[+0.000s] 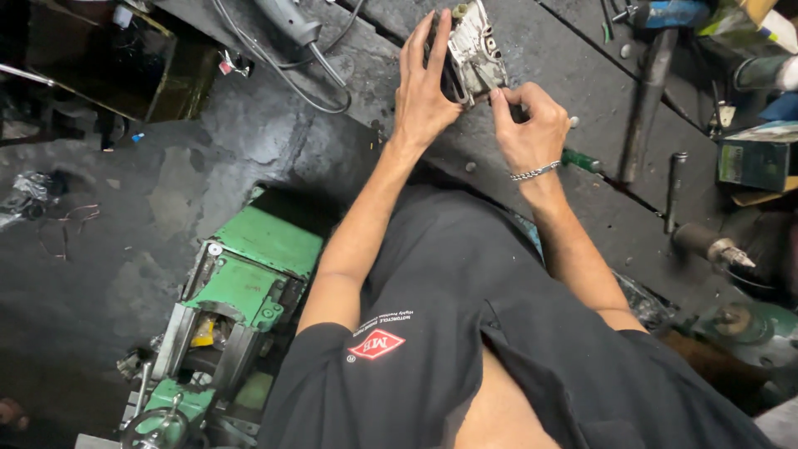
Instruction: The person handles a metal engine block on a cluttered workbench, using a small tool to scrape or clean its surfaces. They move around the workshop to retrieve items and return to continue working on the engine part.
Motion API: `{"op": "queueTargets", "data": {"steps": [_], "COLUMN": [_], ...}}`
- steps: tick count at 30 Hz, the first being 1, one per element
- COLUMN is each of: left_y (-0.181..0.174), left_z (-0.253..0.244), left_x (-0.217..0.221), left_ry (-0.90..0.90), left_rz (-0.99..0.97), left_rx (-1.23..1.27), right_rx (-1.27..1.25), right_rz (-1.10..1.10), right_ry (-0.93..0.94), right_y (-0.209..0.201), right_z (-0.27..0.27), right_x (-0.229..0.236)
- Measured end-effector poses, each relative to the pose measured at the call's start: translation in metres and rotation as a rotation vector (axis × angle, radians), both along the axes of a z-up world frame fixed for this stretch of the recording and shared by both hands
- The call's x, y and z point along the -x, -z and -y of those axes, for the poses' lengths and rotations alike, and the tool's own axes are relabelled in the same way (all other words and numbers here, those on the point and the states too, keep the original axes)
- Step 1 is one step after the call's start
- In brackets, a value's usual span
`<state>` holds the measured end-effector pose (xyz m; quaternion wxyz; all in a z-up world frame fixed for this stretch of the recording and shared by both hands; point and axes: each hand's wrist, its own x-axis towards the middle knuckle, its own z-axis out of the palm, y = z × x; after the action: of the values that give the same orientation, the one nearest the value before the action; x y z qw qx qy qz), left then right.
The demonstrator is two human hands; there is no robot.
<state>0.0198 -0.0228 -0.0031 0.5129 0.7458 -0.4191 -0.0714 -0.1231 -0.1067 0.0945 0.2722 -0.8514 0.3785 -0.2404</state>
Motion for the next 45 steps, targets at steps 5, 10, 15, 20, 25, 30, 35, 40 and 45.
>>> {"op": "queueTargets", "data": {"steps": [5, 10, 15, 20, 25, 30, 35, 40, 45], "left_y": [-0.005, -0.011, -0.016, -0.015, -0.01, -0.003, 0.011, 0.01, 0.012], "left_z": [0.001, 0.013, 0.013, 0.013, 0.015, 0.017, 0.018, 0.018, 0.018], "left_x": [0.005, 0.028, 0.024, 0.024, 0.017, 0.01, 0.011, 0.01, 0.007], "left_ry": [-0.037, -0.25, -0.24, -0.22, -0.194, -0.16, -0.115, -0.097, -0.083], "left_rz": [-0.014, -0.013, -0.003, 0.037, 0.134, 0.21, 0.194, 0.131, 0.155], "left_rx": [-0.017, -0.057, -0.096, -0.115, -0.064, -0.045, -0.05, -0.056, -0.071], "right_rx": [-0.059, -0.017, -0.08, -0.025, -0.004, -0.058, -0.103, -0.107, -0.118], "right_rz": [-0.067, -0.002, -0.073, -0.153, -0.149, -0.191, -0.118, -0.141, -0.134], "right_ry": [0.083, -0.05, 0.07, 0.024, -0.075, -0.117, -0.089, -0.043, -0.119], "right_y": [-0.001, 0.002, -0.002, -0.01, -0.013, -0.017, -0.01, -0.008, -0.004], "right_z": [0.005, 0.007, 0.015, 0.02, 0.025, 0.035, 0.035, 0.037, 0.035], "right_x": [0.001, 0.0, -0.006, -0.006, -0.012, -0.015, -0.012, -0.009, 0.002]}}
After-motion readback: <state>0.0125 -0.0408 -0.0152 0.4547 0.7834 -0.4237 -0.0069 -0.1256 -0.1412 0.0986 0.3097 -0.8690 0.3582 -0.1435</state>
